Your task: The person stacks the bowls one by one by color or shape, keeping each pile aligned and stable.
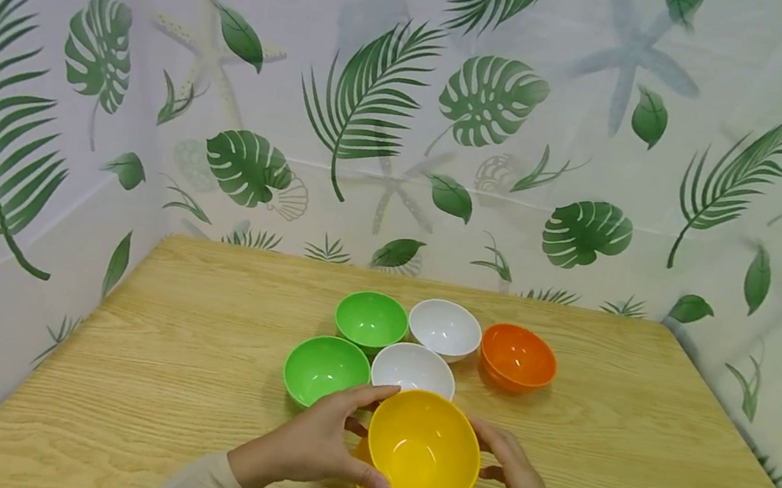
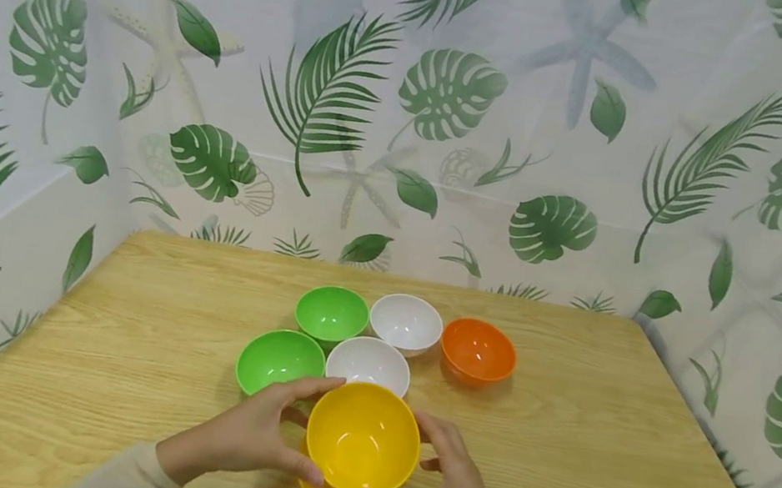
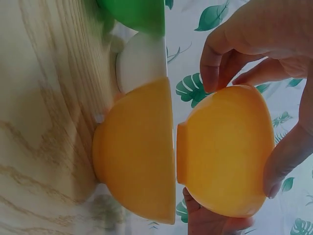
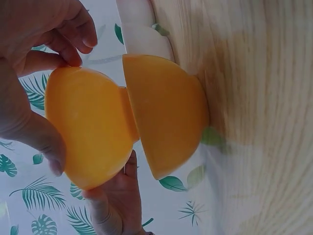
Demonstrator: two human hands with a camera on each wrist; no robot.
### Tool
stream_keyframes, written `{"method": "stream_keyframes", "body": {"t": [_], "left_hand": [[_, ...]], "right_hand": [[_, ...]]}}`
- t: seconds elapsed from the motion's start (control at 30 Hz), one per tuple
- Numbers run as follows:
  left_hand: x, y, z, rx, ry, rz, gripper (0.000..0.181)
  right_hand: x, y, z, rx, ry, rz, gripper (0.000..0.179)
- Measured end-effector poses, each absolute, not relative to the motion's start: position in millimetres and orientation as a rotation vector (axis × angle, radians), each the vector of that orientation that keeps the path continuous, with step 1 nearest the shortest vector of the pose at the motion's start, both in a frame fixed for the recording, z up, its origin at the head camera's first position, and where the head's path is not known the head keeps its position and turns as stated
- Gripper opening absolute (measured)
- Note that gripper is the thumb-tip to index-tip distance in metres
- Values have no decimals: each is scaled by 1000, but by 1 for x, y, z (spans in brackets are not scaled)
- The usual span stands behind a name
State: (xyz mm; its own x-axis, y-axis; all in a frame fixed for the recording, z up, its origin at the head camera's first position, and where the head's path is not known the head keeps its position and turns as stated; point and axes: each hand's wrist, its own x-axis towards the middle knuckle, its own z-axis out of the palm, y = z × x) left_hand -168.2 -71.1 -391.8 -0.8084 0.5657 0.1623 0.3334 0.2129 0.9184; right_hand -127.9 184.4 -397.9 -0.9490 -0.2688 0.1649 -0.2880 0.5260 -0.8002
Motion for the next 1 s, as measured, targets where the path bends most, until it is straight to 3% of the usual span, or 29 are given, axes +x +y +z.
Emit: {"method": "stream_keyframes", "body": {"t": [0.43,1.0], "left_hand": [[-162,-75,-397,846,2356,1547,95],[-162,-77,-413,784,2422,1474,87]], "right_hand": [[-130,183,-404,613,-2753,1395,80],[-134,180,-413,571,-2885,1476,83]]}}
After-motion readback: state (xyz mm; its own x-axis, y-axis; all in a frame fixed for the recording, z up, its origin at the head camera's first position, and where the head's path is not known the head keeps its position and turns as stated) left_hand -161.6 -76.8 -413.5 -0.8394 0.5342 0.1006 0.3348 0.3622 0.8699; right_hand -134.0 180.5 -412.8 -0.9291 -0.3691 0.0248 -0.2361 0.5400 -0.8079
